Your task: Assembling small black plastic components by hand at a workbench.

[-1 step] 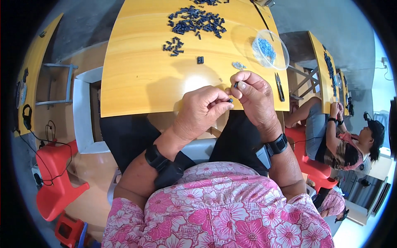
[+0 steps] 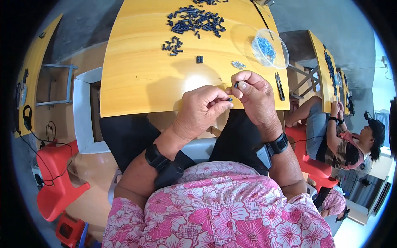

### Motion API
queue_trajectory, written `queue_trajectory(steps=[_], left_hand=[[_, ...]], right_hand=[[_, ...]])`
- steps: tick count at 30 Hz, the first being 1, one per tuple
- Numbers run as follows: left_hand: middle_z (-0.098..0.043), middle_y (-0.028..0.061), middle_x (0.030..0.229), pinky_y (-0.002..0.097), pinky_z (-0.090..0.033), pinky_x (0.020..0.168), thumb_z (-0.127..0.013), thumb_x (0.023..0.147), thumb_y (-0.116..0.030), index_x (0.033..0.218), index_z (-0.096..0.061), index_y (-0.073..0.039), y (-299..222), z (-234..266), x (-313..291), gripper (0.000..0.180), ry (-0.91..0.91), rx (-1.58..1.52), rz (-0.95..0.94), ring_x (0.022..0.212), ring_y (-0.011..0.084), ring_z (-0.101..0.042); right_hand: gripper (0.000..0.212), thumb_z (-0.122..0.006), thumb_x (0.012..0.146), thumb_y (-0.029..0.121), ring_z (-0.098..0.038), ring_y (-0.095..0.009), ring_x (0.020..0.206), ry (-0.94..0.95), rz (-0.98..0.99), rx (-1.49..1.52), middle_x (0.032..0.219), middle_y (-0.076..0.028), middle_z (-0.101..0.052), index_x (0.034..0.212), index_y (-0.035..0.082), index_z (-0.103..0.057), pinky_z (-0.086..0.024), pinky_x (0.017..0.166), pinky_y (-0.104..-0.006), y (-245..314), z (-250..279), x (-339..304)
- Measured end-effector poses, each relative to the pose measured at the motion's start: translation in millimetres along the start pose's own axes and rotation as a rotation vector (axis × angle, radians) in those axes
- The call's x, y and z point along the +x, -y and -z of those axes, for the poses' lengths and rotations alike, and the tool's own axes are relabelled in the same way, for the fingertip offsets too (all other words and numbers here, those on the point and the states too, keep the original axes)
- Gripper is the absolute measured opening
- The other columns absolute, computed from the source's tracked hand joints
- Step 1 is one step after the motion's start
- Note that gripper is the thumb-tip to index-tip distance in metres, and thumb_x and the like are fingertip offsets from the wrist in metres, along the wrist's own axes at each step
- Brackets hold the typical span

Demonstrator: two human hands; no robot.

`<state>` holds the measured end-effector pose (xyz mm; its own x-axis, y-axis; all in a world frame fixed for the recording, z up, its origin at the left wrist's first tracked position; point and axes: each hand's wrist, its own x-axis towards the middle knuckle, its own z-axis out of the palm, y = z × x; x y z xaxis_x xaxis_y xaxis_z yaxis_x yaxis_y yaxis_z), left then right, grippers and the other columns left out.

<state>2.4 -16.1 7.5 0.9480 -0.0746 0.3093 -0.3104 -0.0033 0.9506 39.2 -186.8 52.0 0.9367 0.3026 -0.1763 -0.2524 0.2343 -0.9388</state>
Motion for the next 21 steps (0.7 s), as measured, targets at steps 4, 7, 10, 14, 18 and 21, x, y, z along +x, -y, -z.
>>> queue_trajectory(steps=[4,7,10,14,18,21], left_hand=[[-0.064,0.0082,0.073,0.0286,-0.048,0.055,-0.078,0.079,-0.006,0.085,-0.066,-0.001,1.4,1.2,1.9,0.014,0.005,0.029,0.016,0.059,0.0141,-0.059],[-0.064,0.0084,0.074,0.0286,-0.048,0.055,-0.078,0.079,-0.006,0.085,-0.066,-0.001,2.5,1.3,2.1,0.015,-0.004,0.044,0.008,0.059,0.015,-0.06],[-0.064,0.0084,0.074,0.0288,-0.048,0.055,-0.078,0.079,-0.007,0.085,-0.066,-0.001,2.5,2.4,2.1,0.015,0.004,0.056,-0.006,0.059,0.016,-0.06],[-0.063,0.0084,0.074,0.0303,-0.047,0.055,-0.078,0.079,-0.008,0.085,-0.065,-0.001,0.2,5.4,1.4,0.015,0.003,0.059,0.006,0.059,0.0169,-0.06],[-0.066,0.0062,0.078,0.0245,-0.05,0.062,-0.074,0.083,-0.002,0.086,-0.065,0.001,-1.1,10.0,2.0,0.01,0.045,0.117,0.012,0.069,0.01,-0.064],[-0.062,0.0089,0.072,0.0316,-0.047,0.054,-0.077,0.079,-0.007,0.084,-0.065,-0.001,1.5,7.6,2.2,0.014,-0.011,0.066,0.002,0.058,0.0179,-0.059]], right_hand=[[0.014,-0.057,0.092,-0.002,-0.059,-0.012,0.077,-0.021,0.022,-0.035,0.085,-0.003,-0.063,0.102,-0.001,-0.067,-0.051,0.083,-0.0299,0.6,5.9,-6.8],[0.015,-0.059,0.091,-0.002,-0.059,-0.012,0.077,-0.03,0.031,-0.072,0.084,-0.004,-0.065,0.102,-0.001,-0.069,-0.052,0.082,-0.0295,-0.4,7.0,-9.7],[0.015,-0.06,0.091,-0.002,-0.06,-0.012,0.077,-0.028,0.048,-0.117,0.082,-0.004,-0.066,0.101,-0.001,-0.07,-0.051,0.079,-0.0288,-4.5,8.4,-9.4],[0.014,-0.062,0.089,-0.003,-0.061,-0.012,0.075,-0.04,0.024,-0.162,0.081,-0.005,-0.067,0.1,-0.002,-0.071,-0.051,0.074,-0.0275,-6.0,4.0,-9.4],[0.014,-0.063,0.089,-0.003,-0.061,-0.012,0.074,-0.047,0.035,-0.183,0.083,-0.005,-0.068,0.1,-0.002,-0.071,-0.051,0.073,-0.0268,-6.6,-0.6,-10.1],[0.014,-0.062,0.09,-0.003,-0.061,-0.012,0.074,-0.028,0.035,-0.242,0.083,-0.005,-0.068,0.1,-0.002,-0.071,-0.05,0.072,-0.0263,-5.4,-3.4,-10.3]])
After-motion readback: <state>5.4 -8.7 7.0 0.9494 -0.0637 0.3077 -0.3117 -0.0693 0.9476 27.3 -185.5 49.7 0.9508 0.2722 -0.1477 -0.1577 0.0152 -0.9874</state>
